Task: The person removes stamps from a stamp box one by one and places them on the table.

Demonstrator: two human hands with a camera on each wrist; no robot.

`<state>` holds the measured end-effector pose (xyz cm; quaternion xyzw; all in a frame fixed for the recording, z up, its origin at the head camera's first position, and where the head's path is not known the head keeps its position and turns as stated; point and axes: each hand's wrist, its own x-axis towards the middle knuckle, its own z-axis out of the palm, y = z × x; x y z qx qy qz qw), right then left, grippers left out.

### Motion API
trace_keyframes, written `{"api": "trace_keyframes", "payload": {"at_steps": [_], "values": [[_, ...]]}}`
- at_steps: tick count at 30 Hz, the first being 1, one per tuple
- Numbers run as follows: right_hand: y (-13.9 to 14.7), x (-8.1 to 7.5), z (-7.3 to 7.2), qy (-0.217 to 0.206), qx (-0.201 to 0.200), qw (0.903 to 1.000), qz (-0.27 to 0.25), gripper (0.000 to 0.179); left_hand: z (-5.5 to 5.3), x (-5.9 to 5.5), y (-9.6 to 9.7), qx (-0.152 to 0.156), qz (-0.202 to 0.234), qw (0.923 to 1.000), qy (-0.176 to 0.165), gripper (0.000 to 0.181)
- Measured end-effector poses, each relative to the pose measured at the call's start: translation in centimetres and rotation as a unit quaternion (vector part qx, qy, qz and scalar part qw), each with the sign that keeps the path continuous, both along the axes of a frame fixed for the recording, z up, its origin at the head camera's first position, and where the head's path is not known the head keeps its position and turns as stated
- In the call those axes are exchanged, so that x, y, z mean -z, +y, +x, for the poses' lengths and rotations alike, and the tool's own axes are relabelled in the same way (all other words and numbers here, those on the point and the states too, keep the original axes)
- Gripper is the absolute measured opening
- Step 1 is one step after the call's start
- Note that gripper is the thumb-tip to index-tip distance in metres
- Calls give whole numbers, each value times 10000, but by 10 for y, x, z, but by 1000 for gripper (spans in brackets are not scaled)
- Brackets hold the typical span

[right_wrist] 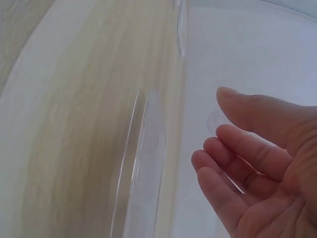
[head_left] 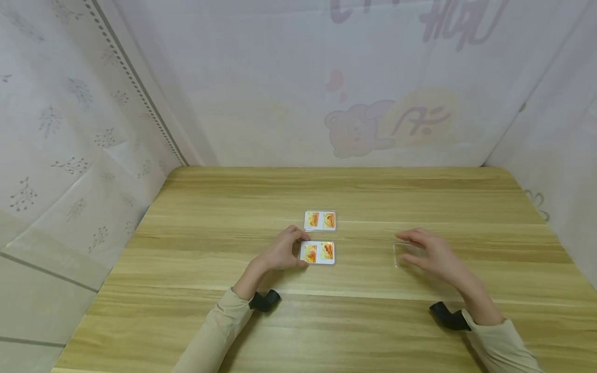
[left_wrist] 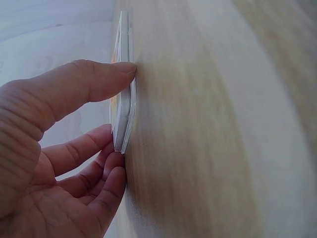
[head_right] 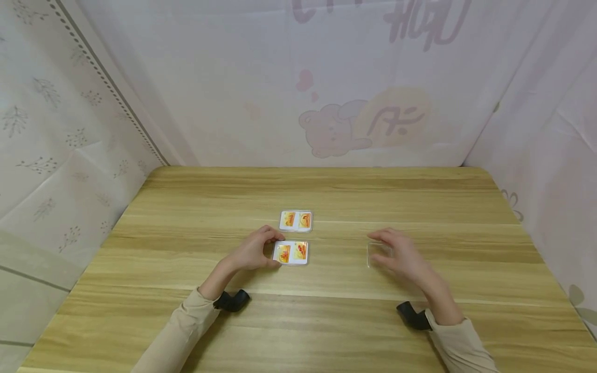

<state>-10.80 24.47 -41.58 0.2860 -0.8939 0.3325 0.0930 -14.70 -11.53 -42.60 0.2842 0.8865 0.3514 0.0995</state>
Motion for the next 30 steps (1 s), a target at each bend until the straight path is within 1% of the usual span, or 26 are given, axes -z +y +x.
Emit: {"api": "trace_keyframes", "payload": {"at_steps": [3,9,16,24,30], "values": [[-4,0,-2,-28,-48,10000,-72,44,1,-1,0,-7,0,10000,-2,50],[-13,-3,-3,-267,-201,9990,-313,41,1,-1,1,-29,-12,10000,-22,50],[-26,-6,-8,-272,-324,9988,-236,43,1,-1,1,-29,-9,10000,10,51],[-44,-9,-13,-722,-524,9953,-385,41,0,-1,1,-27,-7,10000,27,50],[-55,-11,-15,-1028,-525,9927,-338,41,0,-1,2,-25,6,10000,34,50]]}}
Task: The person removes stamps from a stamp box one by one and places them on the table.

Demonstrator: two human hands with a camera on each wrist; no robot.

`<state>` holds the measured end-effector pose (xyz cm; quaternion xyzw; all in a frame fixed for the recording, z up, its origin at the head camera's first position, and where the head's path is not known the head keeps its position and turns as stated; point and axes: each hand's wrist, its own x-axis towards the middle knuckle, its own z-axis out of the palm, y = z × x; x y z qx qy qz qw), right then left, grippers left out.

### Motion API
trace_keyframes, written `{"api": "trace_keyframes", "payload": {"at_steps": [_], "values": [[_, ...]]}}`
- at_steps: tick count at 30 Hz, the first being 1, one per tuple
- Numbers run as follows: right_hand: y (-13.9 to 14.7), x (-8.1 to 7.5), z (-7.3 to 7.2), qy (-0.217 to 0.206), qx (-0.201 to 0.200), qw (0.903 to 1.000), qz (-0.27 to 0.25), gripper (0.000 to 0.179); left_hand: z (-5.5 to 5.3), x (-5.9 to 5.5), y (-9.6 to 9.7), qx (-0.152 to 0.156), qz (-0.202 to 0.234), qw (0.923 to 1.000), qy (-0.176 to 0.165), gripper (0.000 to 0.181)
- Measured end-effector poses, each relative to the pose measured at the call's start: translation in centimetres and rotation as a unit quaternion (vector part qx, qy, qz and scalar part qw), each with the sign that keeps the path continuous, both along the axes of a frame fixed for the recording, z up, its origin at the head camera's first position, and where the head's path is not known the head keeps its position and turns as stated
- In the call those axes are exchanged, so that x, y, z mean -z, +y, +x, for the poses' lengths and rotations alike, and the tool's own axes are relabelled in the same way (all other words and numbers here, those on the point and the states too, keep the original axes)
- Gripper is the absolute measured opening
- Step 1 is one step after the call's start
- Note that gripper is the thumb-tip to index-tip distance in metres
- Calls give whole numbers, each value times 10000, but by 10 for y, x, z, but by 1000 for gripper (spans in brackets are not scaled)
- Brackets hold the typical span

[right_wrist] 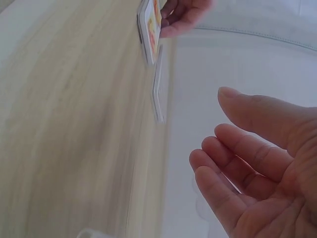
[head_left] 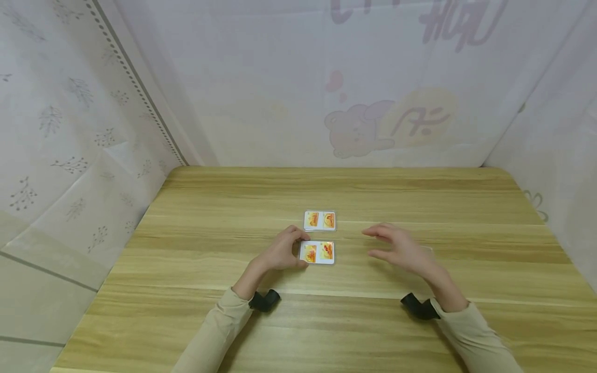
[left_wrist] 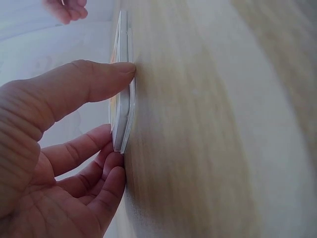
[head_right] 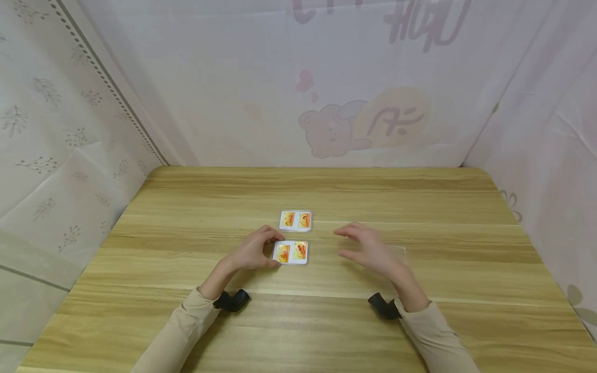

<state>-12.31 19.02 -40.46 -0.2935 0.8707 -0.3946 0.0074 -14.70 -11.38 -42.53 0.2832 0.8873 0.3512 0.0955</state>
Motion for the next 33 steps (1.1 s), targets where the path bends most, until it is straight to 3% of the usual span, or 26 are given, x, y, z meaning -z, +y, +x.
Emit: {"api": "trace_keyframes", "payload": {"at_steps": [17,33], "values": [[-28,-1,-6,-141,-100,9995,251,38,0,-1,-1,-16,-26,10000,-41,50],[-57,2,-12,-219,-314,9992,129,34,0,-1,0,-37,-112,9999,-109,50]]}}
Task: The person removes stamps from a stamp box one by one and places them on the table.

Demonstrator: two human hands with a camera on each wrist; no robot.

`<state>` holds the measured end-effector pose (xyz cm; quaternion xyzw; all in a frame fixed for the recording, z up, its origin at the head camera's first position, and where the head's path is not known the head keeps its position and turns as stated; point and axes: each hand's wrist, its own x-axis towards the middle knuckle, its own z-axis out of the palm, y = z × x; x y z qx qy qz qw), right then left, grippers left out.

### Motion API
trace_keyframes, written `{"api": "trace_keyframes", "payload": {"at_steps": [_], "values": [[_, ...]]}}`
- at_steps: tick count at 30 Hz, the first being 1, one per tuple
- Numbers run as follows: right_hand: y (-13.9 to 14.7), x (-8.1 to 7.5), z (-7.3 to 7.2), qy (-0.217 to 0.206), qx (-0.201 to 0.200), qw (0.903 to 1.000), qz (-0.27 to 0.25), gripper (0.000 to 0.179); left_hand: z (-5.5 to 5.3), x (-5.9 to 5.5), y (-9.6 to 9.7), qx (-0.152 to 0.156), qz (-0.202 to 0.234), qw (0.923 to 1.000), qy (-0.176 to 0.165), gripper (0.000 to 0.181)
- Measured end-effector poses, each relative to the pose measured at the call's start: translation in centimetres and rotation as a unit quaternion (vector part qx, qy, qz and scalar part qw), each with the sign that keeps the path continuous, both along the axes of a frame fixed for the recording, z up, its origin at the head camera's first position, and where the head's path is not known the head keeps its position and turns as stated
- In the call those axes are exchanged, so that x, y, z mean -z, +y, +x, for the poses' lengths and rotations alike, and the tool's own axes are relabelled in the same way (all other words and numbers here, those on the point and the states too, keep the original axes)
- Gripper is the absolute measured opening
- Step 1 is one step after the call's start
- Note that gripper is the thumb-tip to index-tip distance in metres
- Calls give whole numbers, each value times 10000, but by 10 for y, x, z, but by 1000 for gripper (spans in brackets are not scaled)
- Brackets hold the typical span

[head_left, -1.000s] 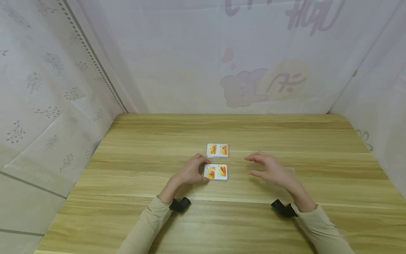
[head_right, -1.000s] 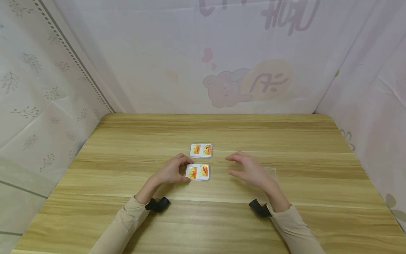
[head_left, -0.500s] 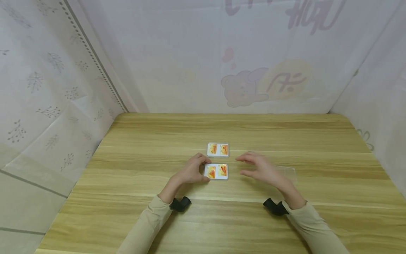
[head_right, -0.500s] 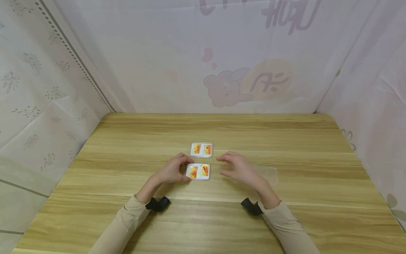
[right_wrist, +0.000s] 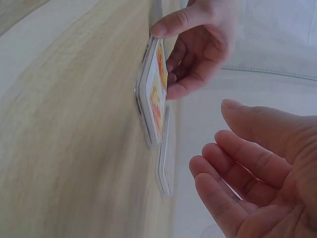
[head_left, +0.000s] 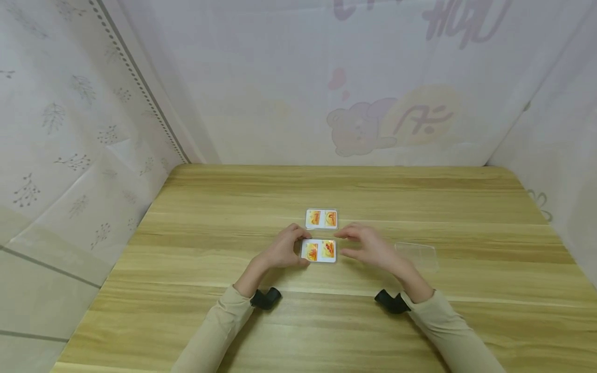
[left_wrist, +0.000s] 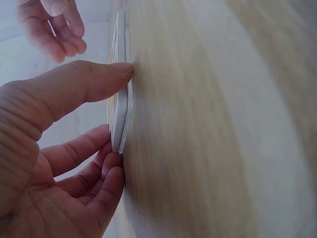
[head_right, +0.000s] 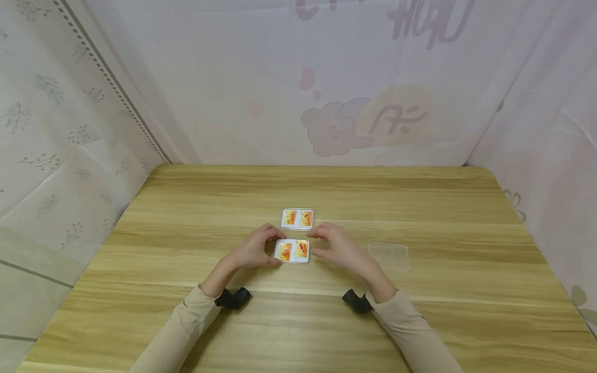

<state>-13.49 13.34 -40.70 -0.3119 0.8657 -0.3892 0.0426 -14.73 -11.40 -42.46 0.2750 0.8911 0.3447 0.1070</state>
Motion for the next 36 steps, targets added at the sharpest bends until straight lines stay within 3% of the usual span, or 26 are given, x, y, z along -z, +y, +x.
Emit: {"api": "trace_keyframes", "payload": {"at_steps": [7,19,32,36], "values": [[-8,2,-2,-116,65,9999,17,31,0,0,-1,51,63,10000,14,50],[-25,7,-7,-335,625,9975,47,19,0,1,-1,71,104,9999,23,50],[-37,2,-9,-781,1004,9903,551,12,0,0,0,37,100,9999,27,50],[-39,4,-9,-746,1017,9900,630,12,0,1,0,33,76,10000,11,50]]}}
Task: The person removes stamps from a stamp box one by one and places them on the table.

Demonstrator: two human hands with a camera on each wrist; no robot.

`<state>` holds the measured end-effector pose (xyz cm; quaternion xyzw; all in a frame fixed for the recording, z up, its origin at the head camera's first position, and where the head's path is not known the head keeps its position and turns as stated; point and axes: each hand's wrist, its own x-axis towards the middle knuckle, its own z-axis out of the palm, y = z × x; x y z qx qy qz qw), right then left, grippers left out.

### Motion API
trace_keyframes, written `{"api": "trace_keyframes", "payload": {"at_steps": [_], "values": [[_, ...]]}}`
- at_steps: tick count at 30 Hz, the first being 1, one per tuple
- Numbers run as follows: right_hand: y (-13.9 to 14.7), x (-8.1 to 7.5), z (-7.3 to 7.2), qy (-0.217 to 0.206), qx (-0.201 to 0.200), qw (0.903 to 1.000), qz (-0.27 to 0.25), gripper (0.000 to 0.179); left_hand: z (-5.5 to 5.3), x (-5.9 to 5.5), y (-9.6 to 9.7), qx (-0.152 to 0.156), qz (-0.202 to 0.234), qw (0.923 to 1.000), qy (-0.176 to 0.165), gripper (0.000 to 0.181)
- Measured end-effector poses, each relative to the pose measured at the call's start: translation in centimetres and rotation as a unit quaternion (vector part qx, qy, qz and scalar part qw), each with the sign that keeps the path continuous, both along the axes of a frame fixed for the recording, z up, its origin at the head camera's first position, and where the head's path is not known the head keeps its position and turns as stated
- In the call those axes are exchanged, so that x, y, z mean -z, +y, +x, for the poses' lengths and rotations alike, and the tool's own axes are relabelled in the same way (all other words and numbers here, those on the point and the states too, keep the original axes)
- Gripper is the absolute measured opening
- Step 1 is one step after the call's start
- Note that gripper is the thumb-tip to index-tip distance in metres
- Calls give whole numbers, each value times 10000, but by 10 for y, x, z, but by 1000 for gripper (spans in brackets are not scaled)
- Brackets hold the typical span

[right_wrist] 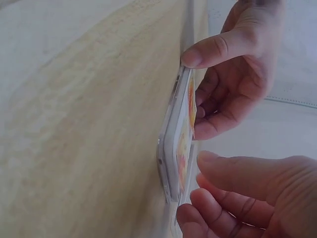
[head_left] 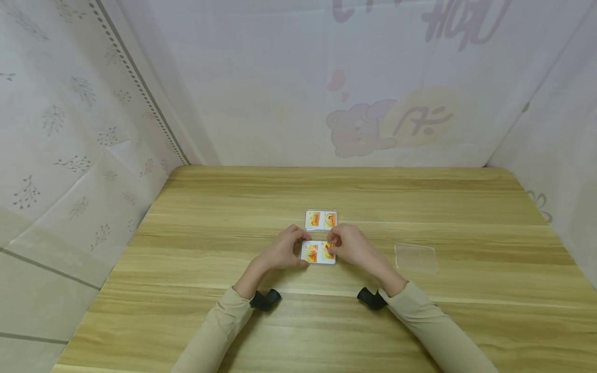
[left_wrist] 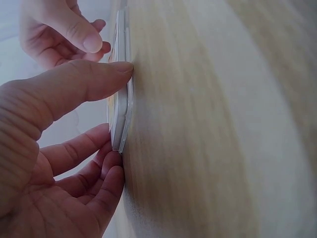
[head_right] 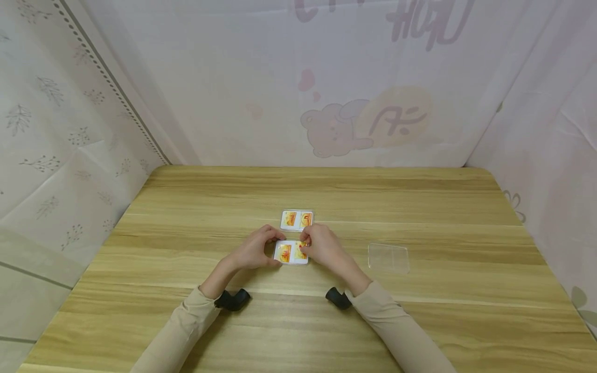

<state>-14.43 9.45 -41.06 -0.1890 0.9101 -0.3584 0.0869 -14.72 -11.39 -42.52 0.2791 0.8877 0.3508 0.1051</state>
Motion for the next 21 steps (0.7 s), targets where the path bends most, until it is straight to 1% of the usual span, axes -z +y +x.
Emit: {"api": "trace_keyframes", "payload": {"at_steps": [3,10,21], "values": [[-1,1,-1,54,18,9999,82,11,0,0,0,18,3,10000,7,50],[-3,3,-3,142,129,9988,455,11,0,0,0,24,34,10000,33,50],[-5,2,-3,97,150,9981,597,11,1,-1,-1,40,81,10000,9,50]]}}
